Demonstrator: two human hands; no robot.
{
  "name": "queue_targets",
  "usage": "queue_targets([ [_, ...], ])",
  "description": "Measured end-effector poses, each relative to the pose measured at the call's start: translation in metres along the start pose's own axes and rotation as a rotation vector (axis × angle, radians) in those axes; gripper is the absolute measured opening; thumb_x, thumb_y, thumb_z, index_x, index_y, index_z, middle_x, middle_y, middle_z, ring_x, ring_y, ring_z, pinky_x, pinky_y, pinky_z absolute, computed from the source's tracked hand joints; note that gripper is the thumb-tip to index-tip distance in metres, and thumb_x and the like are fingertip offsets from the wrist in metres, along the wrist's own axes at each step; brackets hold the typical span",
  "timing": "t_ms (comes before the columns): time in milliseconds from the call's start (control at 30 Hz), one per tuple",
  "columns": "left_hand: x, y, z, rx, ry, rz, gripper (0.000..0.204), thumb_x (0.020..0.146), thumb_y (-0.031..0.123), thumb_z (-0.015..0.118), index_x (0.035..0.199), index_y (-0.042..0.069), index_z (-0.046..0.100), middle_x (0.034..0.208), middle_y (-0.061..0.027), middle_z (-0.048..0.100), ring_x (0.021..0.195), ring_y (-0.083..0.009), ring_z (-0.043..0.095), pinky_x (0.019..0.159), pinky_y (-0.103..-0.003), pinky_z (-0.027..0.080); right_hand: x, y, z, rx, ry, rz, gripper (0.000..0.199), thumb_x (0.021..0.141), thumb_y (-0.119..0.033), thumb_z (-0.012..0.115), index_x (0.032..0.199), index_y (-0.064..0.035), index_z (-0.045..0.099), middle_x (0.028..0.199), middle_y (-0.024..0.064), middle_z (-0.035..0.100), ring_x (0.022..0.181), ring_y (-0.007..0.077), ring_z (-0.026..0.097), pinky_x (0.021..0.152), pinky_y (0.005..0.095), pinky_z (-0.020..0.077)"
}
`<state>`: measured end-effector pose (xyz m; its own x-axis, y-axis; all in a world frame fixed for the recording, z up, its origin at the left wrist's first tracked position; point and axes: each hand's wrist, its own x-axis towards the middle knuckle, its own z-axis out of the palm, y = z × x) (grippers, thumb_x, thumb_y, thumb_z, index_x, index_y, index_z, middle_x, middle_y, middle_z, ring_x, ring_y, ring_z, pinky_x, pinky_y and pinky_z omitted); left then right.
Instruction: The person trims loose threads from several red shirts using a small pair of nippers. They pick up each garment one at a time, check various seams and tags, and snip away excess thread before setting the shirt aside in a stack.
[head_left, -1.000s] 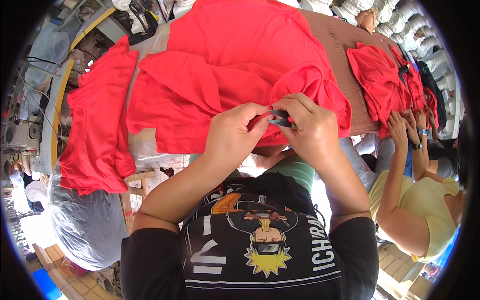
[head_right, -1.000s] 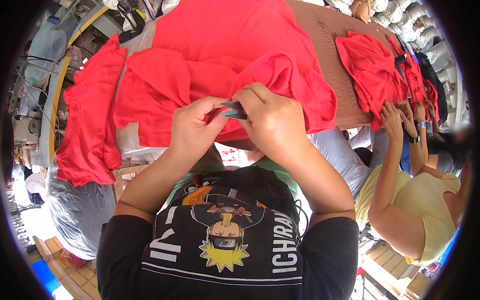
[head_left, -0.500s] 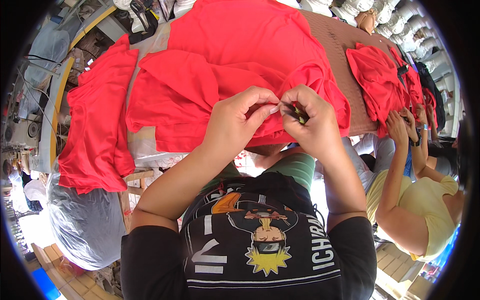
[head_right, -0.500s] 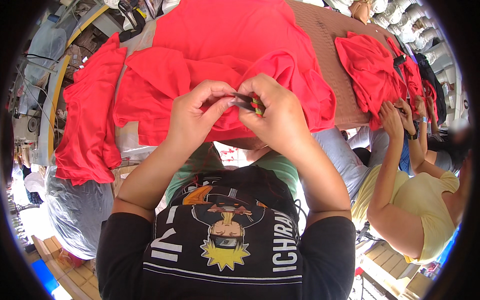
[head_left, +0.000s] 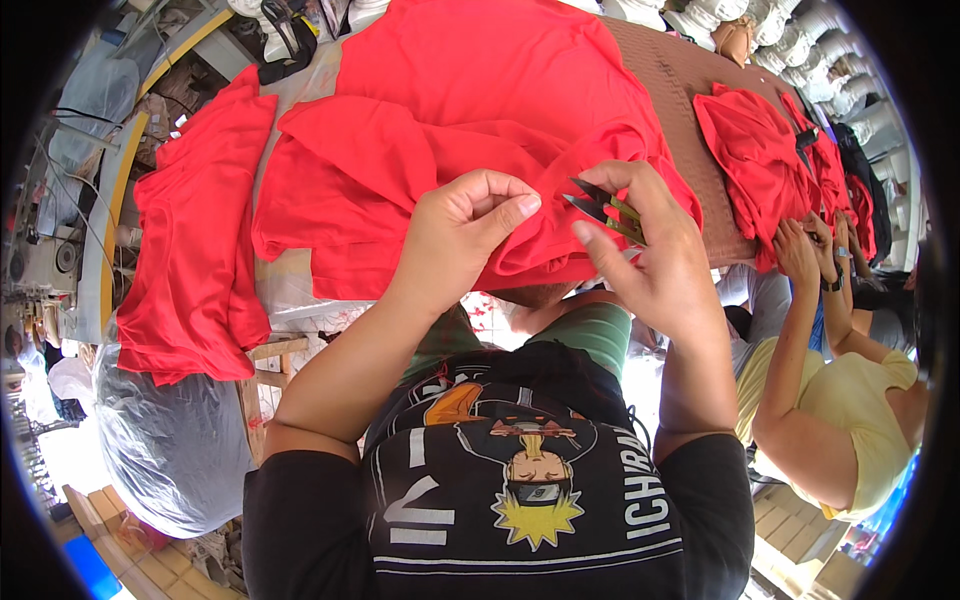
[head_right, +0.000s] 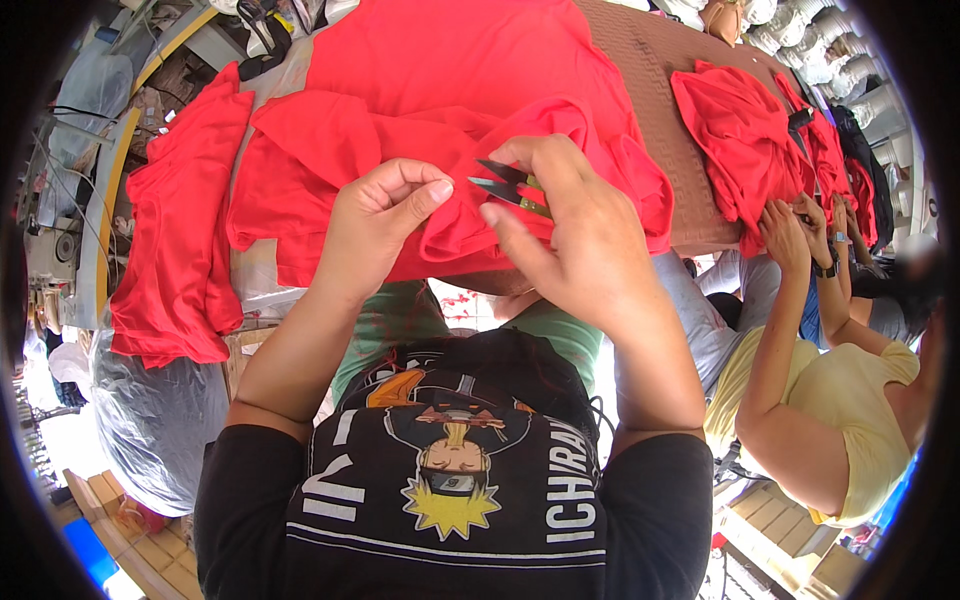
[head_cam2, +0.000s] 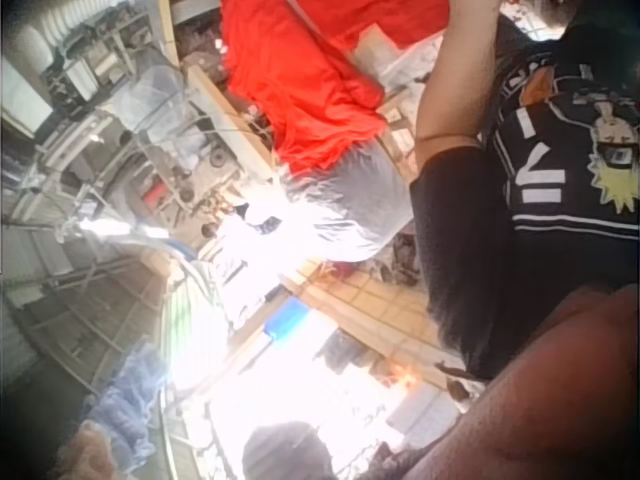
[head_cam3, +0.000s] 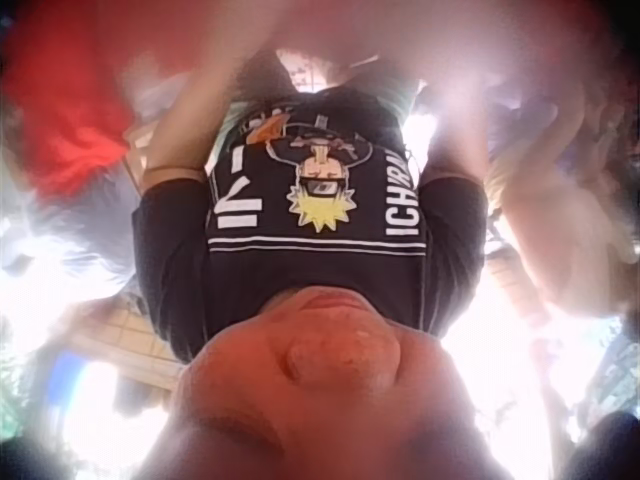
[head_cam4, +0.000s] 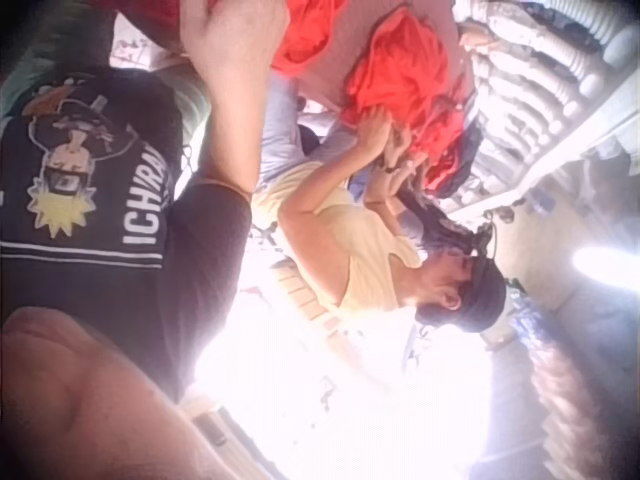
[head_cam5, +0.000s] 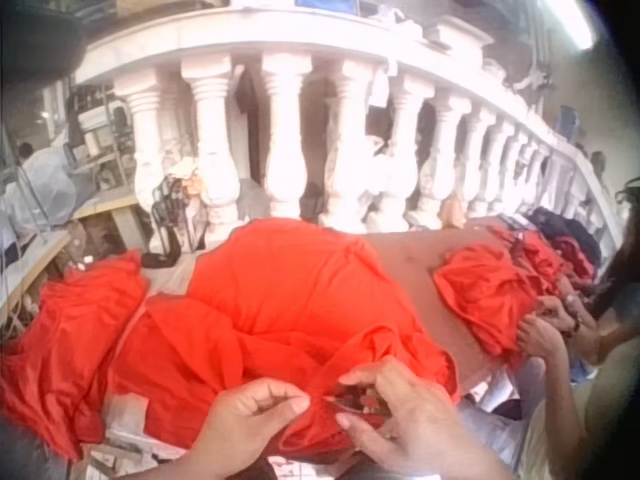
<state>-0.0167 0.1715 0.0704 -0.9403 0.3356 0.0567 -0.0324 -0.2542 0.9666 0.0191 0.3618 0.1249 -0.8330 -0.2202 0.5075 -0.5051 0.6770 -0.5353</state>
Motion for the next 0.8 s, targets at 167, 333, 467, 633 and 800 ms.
queue_targets([
  [167,-0.002,0.007,0.000,-0.103,-0.018,-0.070,0.013,0.094,0.012,0.065,0.102,0.002,0.066,0.083,0.0056,0.061,0.069,0.0032,0.046,0.058,-0.013,0.033,-0.002,0.001,-0.003,-0.115,-0.067,-0.091,0.024,0.077,-0.009,0.072,0.099,-0.0052,0.063,0.093,0.0083,0.060,0.077,0.0297,0.065,0.061,0.0363,0.0515],
  [333,-0.002,0.001,-0.002,-0.118,-0.066,-0.041,0.014,0.094,0.009,0.064,0.104,-0.001,0.065,0.092,-0.0012,0.066,0.083,-0.0032,0.056,0.073,-0.018,0.043,-0.001,-0.001,0.003,-0.145,-0.067,-0.106,0.019,0.077,-0.008,0.071,0.094,-0.0061,0.065,0.090,0.0079,0.060,0.074,0.0288,0.064,0.060,0.0372,0.0511],
  [467,-0.007,0.013,-0.008,-0.023,-0.296,-0.078,0.017,0.094,0.017,0.064,0.095,0.001,0.069,0.104,-0.0089,0.068,0.101,-0.0131,0.061,0.087,-0.027,0.049,-0.001,-0.001,0.002,-0.190,-0.057,-0.113,0.017,0.077,-0.008,0.071,0.092,-0.0062,0.065,0.088,0.0079,0.061,0.075,0.0284,0.065,0.060,0.0365,0.0515],
  [633,-0.021,0.047,-0.026,0.726,-0.174,0.254,0.040,0.095,0.040,0.056,0.092,0.003,0.070,0.111,-0.0125,0.065,0.120,-0.0250,0.052,0.103,-0.039,0.036,0.002,0.008,-0.013,-0.167,0.110,-0.072,0.019,0.079,-0.005,0.071,0.096,-0.0038,0.064,0.092,0.0111,0.062,0.078,0.0282,0.065,0.064,0.0338,0.0522],
  [800,-0.018,0.044,-0.005,0.758,-0.112,0.134,0.028,0.088,0.030,0.069,0.092,0.002,0.068,0.105,-0.0093,0.068,0.102,-0.0209,0.062,0.086,-0.033,0.047,0.002,0.010,-0.027,-0.064,0.229,0.013,0.025,0.079,-0.002,0.072,0.103,-0.0008,0.064,0.094,0.0121,0.063,0.075,0.0218,0.061,0.066,0.0292,0.0511],
])
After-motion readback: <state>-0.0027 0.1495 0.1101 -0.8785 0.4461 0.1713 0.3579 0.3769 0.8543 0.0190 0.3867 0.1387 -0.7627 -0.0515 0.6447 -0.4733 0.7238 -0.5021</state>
